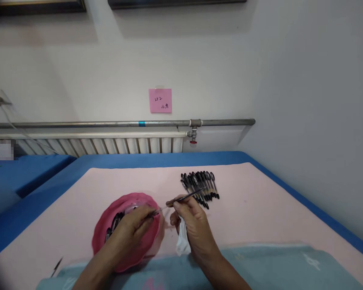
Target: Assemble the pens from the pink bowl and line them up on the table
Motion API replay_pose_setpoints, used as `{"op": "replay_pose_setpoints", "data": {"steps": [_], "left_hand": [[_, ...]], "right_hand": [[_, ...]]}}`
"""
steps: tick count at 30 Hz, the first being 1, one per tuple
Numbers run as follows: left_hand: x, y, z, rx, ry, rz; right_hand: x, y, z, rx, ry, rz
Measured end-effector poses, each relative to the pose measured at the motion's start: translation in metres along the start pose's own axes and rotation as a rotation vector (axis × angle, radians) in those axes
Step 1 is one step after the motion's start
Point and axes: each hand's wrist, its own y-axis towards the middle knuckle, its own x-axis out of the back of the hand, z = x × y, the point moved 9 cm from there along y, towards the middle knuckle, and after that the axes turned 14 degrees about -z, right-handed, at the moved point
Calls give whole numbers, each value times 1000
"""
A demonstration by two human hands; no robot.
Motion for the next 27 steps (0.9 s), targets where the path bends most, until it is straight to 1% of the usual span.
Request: {"op": "replay_pose_setpoints", "data": {"steps": [4,6,9,11,12,15,18,20,21,24,27], "left_hand": [[0,0,2,-18,-6,-14],[1,0,2,-25,-22,-31],[3,0,3,-10,-41,-51],[2,0,1,21,-45,-25],[1,-1,1,42,-51,-8],[-2,-3,1,143,-137,41],[-8,-7,12,379,-404,84],[-10,-9,21,534,-587,65],[-9,-10,25,581,-645,37],[-3,-8,29,604,-706,-43],[-6,-10,28,625,-784,-60]], "right_hand": [[-1,-3,2,7,-69,-11],[0,-3,6,52,-102,-16],[2,-4,10,164,-173,-15],[1,-4,8,204,-253,4],[1,-4,5,199,-295,19],[1,-2,-5,136,-327,31],[5,1,-6,101,-308,-12],[4,2,-8,109,-377,0],[1,1,-9,118,-429,30],[-9,-7,-18,132,-561,162],[-20,-17,-26,141,-626,272]]}}
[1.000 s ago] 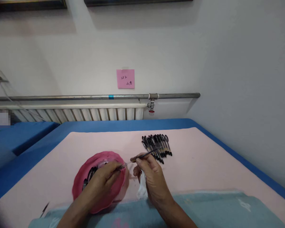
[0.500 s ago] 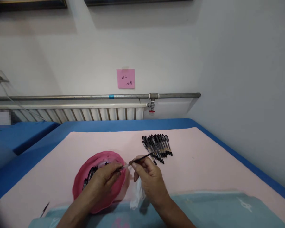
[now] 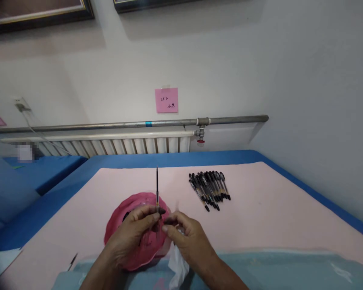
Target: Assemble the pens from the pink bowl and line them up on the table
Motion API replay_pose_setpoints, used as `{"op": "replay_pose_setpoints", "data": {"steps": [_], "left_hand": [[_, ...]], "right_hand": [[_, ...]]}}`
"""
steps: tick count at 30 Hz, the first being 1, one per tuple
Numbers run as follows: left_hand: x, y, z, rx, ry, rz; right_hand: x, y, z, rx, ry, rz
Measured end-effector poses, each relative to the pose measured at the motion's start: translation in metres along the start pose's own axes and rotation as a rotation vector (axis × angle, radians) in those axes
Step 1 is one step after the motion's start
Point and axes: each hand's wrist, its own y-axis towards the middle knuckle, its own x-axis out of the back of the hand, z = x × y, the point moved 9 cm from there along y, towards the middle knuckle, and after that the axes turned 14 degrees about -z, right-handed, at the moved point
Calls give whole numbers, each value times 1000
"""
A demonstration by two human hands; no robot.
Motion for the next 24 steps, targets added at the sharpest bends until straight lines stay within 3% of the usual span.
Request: {"op": "replay_pose_setpoints", "data": {"steps": [4,7,9,16,20,24], "left_hand": [[-12,-3,5,32,-101,42],[-12,-3,2,-2,-23,42],[-2,-1,-5,-35,60,1],[70,13,-34,-191,336,-387],[75,16,-39,-316,653,-435],[71,16,-36,-326,840,-416]], "right_hand": [[-10,-5,3,43,-38,50],[-13,-6,1,22,-25,63],[-12,-5,-1,-19,9,58],[10,10,-15,-169,149,-76],[14,16,-21,-180,171,-82],[15,15,-22,-180,154,-89]]}}
